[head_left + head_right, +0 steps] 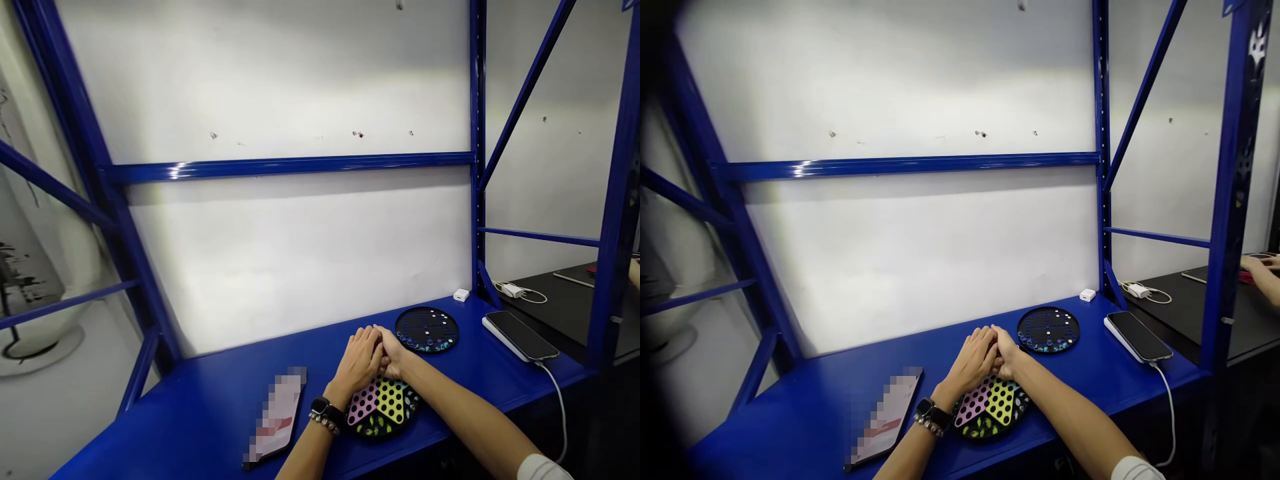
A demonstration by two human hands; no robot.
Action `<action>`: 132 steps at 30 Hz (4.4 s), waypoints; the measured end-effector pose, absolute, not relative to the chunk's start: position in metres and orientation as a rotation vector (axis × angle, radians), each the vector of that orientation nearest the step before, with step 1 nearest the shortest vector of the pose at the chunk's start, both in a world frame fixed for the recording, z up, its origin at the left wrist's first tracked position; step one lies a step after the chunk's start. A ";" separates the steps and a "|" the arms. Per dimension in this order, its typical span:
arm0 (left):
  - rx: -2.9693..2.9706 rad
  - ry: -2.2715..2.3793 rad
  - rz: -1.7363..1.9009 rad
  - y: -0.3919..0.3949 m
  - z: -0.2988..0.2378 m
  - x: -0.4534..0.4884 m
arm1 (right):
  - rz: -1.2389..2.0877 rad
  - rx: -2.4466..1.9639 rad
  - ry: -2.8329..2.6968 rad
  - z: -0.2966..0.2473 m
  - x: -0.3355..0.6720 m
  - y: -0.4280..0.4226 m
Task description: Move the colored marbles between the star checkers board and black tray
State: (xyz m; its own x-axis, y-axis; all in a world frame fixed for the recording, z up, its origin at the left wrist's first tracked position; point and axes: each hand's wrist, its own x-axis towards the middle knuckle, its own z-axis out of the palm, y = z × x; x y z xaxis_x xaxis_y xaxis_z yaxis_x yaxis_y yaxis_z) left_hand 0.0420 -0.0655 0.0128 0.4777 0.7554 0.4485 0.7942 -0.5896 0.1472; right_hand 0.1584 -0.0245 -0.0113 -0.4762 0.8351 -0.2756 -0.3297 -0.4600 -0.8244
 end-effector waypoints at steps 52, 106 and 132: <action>-2.315 -1.694 -1.074 -0.054 0.006 0.012 | 0.476 -1.501 -2.374 -0.014 0.204 -0.019; -2.207 -1.979 -0.115 -0.065 -0.003 0.019 | 0.372 -1.793 -2.145 -0.017 0.211 -0.009; -2.365 -1.855 -0.098 -0.077 0.000 0.021 | 0.364 -1.787 -2.147 -0.024 0.213 -0.004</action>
State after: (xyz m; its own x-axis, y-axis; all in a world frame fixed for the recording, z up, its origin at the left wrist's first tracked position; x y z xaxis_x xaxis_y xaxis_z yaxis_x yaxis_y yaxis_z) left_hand 0.0207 -0.0766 0.0000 0.2404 0.9615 0.1333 0.9702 -0.2336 -0.0651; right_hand 0.2132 -0.0043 -0.0241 -0.1640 0.9830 0.0828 0.9006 0.1835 -0.3940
